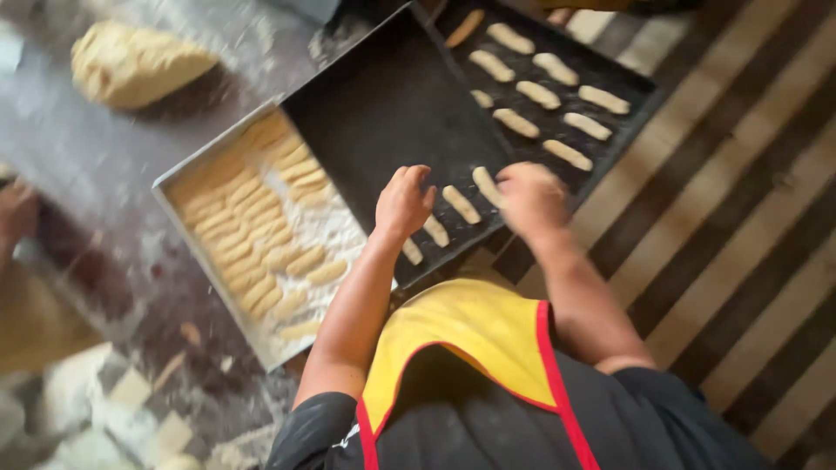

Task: The person picks elongated dough pieces from a flour-dusted tray and arranges them in rows on black baking trays, working through the tray one piece at a time. Other workers at the same table cut dough and pass pieces while the person continues filling the trays.

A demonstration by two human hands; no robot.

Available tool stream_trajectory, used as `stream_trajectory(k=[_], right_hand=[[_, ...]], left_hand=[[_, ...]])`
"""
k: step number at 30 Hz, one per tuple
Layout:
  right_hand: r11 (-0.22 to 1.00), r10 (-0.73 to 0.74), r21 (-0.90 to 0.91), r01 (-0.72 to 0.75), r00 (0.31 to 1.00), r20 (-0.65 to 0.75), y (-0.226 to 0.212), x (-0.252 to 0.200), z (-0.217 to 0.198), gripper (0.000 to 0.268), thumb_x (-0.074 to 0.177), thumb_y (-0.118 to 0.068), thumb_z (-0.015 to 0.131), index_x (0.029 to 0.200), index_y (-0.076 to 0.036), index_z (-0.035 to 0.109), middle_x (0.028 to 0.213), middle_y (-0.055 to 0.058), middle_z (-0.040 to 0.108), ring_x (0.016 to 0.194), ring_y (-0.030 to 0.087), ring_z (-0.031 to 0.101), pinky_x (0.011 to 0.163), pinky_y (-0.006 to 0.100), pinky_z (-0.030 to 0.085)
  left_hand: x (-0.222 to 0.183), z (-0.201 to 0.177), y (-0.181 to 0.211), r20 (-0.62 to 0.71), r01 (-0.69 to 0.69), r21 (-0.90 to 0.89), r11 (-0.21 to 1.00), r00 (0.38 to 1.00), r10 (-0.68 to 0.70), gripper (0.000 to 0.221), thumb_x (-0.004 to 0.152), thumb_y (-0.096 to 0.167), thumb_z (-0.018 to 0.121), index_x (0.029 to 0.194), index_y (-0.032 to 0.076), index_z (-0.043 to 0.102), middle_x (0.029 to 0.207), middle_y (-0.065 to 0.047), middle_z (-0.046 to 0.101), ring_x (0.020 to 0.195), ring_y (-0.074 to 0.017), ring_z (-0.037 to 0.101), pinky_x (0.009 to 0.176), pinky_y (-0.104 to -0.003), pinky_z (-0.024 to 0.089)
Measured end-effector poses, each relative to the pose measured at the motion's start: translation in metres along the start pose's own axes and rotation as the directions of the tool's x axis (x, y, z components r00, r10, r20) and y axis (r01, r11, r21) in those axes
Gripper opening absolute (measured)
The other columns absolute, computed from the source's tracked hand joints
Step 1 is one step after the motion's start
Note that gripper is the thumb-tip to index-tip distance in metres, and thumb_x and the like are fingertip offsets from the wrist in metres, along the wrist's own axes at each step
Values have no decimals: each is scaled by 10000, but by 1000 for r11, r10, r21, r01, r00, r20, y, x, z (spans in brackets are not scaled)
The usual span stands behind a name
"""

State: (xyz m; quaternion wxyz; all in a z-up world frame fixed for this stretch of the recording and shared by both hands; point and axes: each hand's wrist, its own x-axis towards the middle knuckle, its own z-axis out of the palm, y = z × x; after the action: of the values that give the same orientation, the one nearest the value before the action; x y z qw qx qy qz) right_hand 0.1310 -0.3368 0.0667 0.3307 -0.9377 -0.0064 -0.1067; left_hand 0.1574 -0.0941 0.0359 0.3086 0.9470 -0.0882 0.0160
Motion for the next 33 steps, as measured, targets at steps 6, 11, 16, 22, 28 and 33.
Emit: stream_trajectory(k=[6,11,16,22,28,33], right_hand=[[998,-20,57,23,999,-49,40,-1,-27,76,968,-96,707,1030,-54,713,999,133,719,895,311,707,801,419,574],[999,-7,37,-1,978,208,0,1,-4,161,921,-152,755,1062,-78,733,940,107,729,813,266,722,754,405,577],[963,-260,43,264,883,391,-18,0,49,290,899,-150,764,1188,-139,744,1095,109,687,931,279,698,819,412,571],[853,-406,-126,507,794,452,-22,1,95,301,827,-196,803,1123,-173,753,1153,152,593,1065,364,614,892,466,534],[872,-295,-225,435,833,468,-12,-1,111,240,926,-172,751,1165,-152,741,1226,159,576,1098,379,615,933,470,529],[886,-235,-281,370,878,416,-42,-2,101,340,872,-197,782,1185,-82,720,1217,203,560,1053,407,610,885,489,515]], left_hand=[[-73,-47,-64,-153,231,-230,945,951,-270,209,924,232,727,1106,130,737,828,-107,745,752,-293,746,683,-410,581],[-164,-63,-132,-382,387,-95,917,837,-393,189,913,195,734,1072,95,749,770,-121,729,708,-309,714,657,-433,549],[-224,-91,-136,-550,591,-204,781,590,-591,145,931,195,718,1036,100,746,809,-83,746,748,-262,742,703,-409,575],[-272,-92,-151,-659,780,-116,615,403,-635,138,894,183,726,1005,110,762,834,-107,752,785,-313,733,729,-456,566],[-282,-94,-148,-539,934,-83,348,251,-804,253,886,307,639,1049,156,760,1048,-140,754,943,-379,714,795,-517,561],[-270,-110,-129,-418,979,70,190,202,-886,316,924,356,613,1080,111,736,1134,-162,719,1002,-396,710,813,-520,576]])
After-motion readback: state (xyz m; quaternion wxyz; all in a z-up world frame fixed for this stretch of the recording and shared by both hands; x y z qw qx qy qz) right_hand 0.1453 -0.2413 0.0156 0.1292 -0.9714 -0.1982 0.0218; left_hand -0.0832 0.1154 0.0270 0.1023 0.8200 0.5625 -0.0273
